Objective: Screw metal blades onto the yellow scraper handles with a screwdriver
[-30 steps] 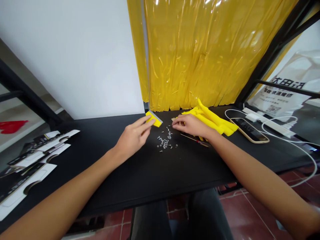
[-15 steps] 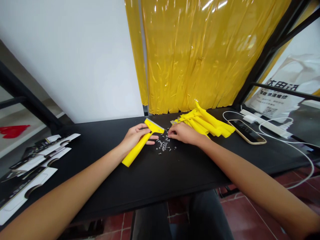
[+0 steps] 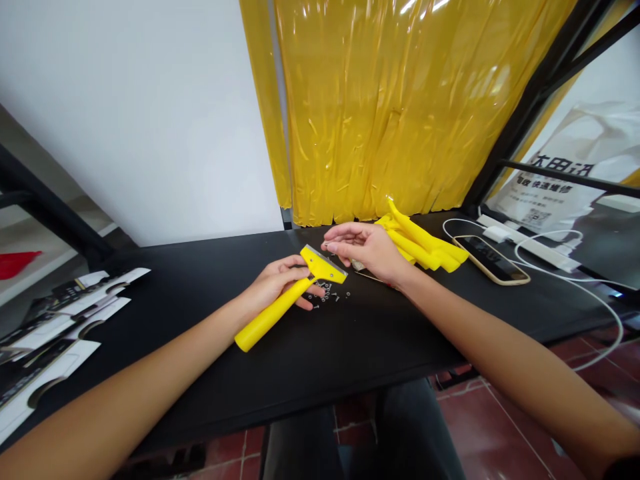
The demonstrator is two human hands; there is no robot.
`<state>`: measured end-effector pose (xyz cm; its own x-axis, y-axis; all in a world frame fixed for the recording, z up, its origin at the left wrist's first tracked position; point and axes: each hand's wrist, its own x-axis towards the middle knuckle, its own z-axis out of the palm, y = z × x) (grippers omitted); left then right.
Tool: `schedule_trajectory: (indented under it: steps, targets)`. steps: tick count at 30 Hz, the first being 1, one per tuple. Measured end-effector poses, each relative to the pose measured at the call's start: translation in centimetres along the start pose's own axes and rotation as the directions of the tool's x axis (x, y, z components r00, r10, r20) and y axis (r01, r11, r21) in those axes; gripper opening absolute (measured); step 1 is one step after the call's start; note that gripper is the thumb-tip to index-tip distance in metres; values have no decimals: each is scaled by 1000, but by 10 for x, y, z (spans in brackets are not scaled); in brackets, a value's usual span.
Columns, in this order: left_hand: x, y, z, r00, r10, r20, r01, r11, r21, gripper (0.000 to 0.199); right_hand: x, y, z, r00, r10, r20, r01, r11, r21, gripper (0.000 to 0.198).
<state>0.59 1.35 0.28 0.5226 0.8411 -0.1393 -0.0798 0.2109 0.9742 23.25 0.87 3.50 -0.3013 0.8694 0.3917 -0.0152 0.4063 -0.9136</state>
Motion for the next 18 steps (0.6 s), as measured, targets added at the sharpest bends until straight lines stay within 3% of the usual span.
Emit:
schedule_trajectory:
  steps: [4, 8, 12, 18]
  targets:
    - [-2, -1, 3, 1000, -8, 18, 8, 1000, 4, 33, 0, 7, 2, 995, -98, 34, 103, 972, -209, 20]
    - [-5, 0, 6, 1000, 2, 27, -3, 1000, 15, 32, -2, 12, 6, 946, -304, 115, 322, 823, -469, 12]
    - [-6, 0, 9, 999, 15, 47, -17, 999, 51, 31, -2, 20, 11, 918, -355, 175, 392, 749, -535, 13]
    - [-6, 0, 10, 998, 34, 45, -37, 998, 55, 29, -1, 30, 14, 908, -381, 172, 409, 723, -557, 14]
